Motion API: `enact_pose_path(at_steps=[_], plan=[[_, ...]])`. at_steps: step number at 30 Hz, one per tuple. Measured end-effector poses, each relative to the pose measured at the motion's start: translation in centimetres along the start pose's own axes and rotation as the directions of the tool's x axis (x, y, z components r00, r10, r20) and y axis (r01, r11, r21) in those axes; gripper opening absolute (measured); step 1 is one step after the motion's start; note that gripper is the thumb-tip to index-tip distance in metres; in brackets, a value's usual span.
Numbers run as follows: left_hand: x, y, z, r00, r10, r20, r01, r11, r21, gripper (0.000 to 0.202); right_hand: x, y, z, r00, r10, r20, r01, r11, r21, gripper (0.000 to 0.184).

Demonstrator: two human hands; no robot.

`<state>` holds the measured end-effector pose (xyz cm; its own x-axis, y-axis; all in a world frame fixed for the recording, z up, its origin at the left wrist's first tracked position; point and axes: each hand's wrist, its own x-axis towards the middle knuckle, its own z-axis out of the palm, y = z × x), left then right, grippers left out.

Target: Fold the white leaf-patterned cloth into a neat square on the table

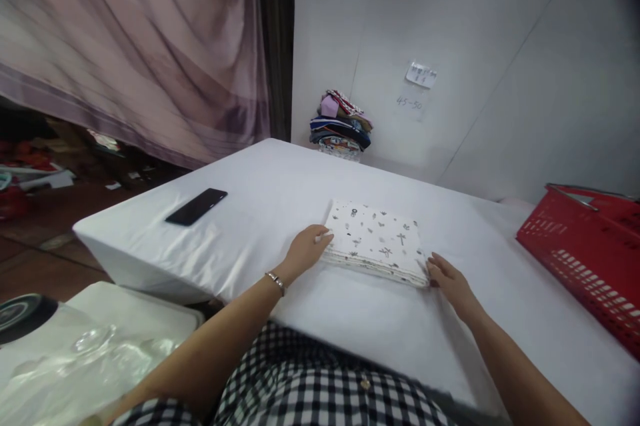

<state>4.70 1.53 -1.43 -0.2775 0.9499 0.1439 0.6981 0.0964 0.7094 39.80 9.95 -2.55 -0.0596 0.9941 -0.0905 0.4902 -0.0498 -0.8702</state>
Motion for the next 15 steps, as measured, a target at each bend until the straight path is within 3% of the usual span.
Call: enact_pose_path(at_steps=[4,10,15], plan=[[2.3,0.3,0.5,0.981,-0.194,0.030,0.192,0.980,0.053,0.048,2.1,-1.3,-0.4,0.978,0.179,0.105,-0.195,0.966,0.168,0.073],[4.8,0.2,0.9,0.942,-0.305,0.142,0.300,0.952,0.058,0.060,4.1,-1.6,-0.4,0.935,0.177,0.306,-0.239,0.955,0.177,0.041],[5.9,0.0,0.6,0.914,-0.363,0.183,0.364,0.931,0.030,0.057,4.9,-2.5,0.4,0.867,0.263,0.423,-0.349,0.927,0.139,0.047]])
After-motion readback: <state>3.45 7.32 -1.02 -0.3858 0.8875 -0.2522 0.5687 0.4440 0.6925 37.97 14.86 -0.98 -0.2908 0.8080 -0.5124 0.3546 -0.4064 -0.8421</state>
